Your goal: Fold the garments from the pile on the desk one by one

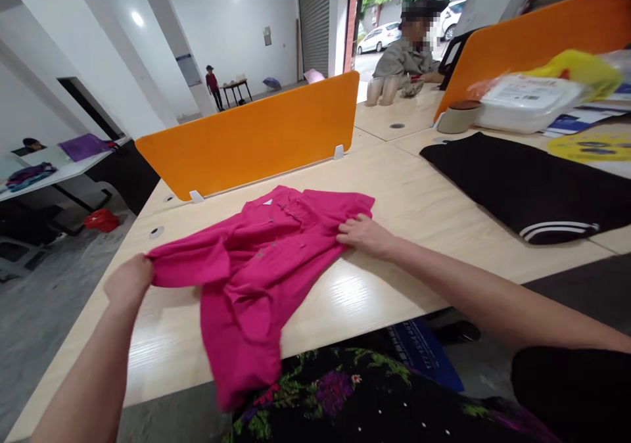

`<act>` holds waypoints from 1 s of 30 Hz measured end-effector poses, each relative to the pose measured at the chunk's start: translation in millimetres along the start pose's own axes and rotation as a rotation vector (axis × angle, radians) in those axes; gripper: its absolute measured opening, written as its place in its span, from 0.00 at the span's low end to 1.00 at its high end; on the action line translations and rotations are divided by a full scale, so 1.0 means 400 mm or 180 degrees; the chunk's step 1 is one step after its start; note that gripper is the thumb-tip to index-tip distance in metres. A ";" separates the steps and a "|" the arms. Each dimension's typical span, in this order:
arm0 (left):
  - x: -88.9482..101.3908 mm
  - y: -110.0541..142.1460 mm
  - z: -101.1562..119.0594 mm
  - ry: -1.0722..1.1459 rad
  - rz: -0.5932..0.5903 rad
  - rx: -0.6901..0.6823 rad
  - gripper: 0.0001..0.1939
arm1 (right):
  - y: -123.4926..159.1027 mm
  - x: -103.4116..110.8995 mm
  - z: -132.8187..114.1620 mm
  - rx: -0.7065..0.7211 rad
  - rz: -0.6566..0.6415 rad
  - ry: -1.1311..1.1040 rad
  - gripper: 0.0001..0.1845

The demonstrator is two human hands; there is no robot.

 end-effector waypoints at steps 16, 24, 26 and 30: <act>-0.276 0.385 0.238 0.1059 0.0836 -0.3384 0.17 | 0.038 0.048 -0.313 0.0264 0.0455 -0.1185 0.11; -0.262 0.375 0.152 0.1240 0.1012 -0.2732 0.12 | 0.085 0.055 -0.215 -0.0239 0.0753 -0.0844 0.10; -0.273 0.360 0.096 0.1229 0.0946 -0.2568 0.11 | 0.130 0.059 -0.156 -0.0670 0.0740 -0.0811 0.11; -0.272 0.378 0.050 0.1066 0.1059 -0.2361 0.12 | 0.200 0.066 -0.092 -0.1307 0.0522 -0.0919 0.16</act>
Point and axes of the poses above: each hand's wrist, its own y-axis away from the middle knuckle, its own x-axis out of the back of the hand, z = x × y, the point moved 2 cm from there along -y, towards the middle knuckle
